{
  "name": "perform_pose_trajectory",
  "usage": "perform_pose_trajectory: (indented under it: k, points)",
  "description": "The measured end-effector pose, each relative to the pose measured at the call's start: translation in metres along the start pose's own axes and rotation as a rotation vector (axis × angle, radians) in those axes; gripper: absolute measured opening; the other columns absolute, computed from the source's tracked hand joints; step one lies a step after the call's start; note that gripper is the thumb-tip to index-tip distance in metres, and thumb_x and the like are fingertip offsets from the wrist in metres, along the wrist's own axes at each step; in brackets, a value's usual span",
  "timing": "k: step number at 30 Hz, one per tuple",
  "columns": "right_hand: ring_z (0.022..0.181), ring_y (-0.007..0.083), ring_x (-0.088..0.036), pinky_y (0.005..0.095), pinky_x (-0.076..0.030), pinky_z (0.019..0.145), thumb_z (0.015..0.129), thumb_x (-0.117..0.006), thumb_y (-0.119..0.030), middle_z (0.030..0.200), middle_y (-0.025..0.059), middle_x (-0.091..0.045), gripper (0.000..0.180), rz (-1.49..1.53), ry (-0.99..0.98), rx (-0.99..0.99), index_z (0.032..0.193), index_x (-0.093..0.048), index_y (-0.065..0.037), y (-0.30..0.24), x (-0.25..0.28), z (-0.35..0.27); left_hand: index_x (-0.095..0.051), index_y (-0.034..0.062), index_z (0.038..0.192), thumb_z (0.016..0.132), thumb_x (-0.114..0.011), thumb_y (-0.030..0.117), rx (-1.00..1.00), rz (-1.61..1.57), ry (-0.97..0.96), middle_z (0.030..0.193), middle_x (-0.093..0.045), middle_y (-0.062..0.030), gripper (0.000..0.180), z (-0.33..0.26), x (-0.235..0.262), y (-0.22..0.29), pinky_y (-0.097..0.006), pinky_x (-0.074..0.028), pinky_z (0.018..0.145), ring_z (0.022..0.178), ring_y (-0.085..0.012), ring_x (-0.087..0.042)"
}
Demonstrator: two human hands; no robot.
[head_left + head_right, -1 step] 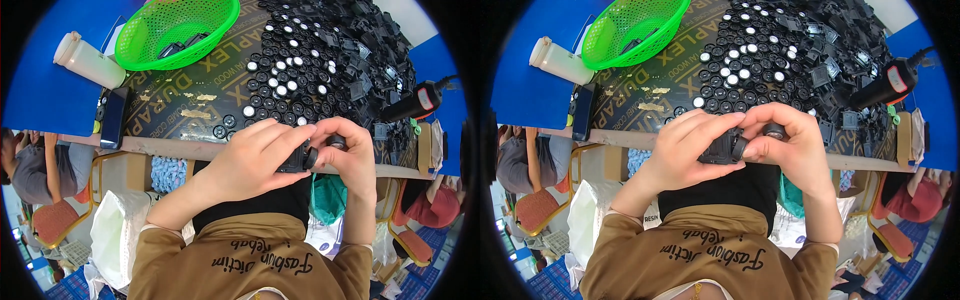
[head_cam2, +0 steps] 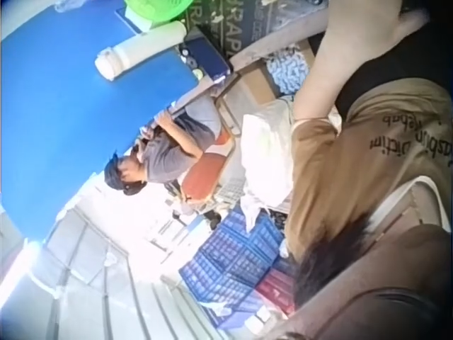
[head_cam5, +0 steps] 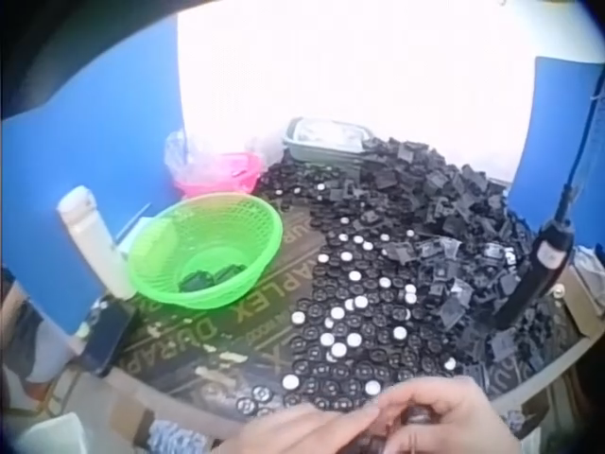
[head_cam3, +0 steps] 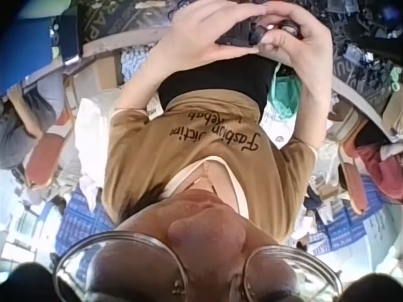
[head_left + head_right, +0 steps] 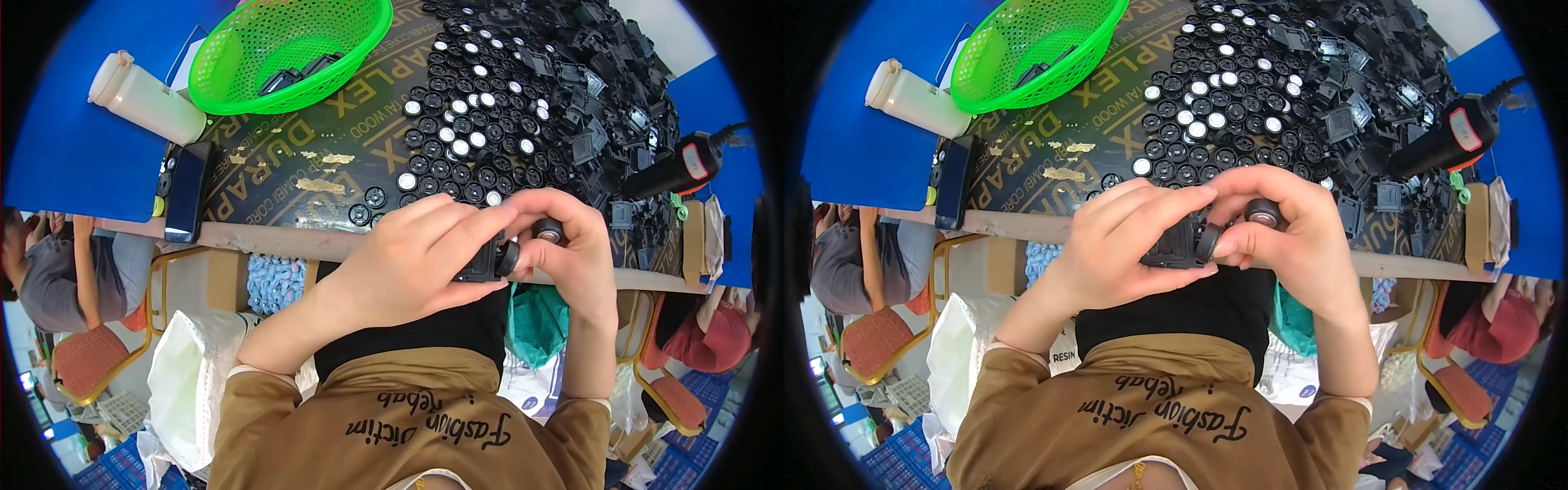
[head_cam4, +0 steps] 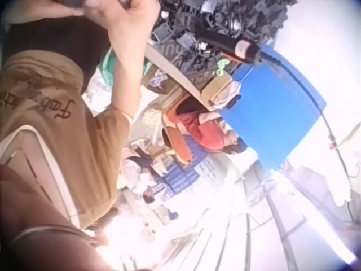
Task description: The person is manualy assembling small black plastic components by snapping circular parts into housings.
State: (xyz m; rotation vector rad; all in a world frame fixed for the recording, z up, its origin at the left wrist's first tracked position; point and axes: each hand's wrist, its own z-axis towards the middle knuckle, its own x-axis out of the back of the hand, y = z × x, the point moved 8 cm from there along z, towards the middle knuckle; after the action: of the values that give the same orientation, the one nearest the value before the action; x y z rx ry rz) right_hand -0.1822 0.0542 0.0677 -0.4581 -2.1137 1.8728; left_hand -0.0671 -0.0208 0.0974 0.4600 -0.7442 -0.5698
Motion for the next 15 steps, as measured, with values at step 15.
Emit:
perform_pose_trajectory:
  k: [15]
  points:
    - [0.050,0.0071,-0.054,0.0172,-0.043,0.043,0.083,-0.057,-0.001,0.068,0.0036,-0.058,0.014,0.117,-0.073,-0.063,0.097,-0.060,0.003,0.019,-0.008,0.004,-0.056,0.0028,0.104,0.063,-0.077,0.019,0.047,-0.012,-0.054,0.090,-0.063,-0.0103,0.049,0.010,-0.008,-0.005,-0.032,-0.050,0.062,0.073,-0.0238,-0.064]
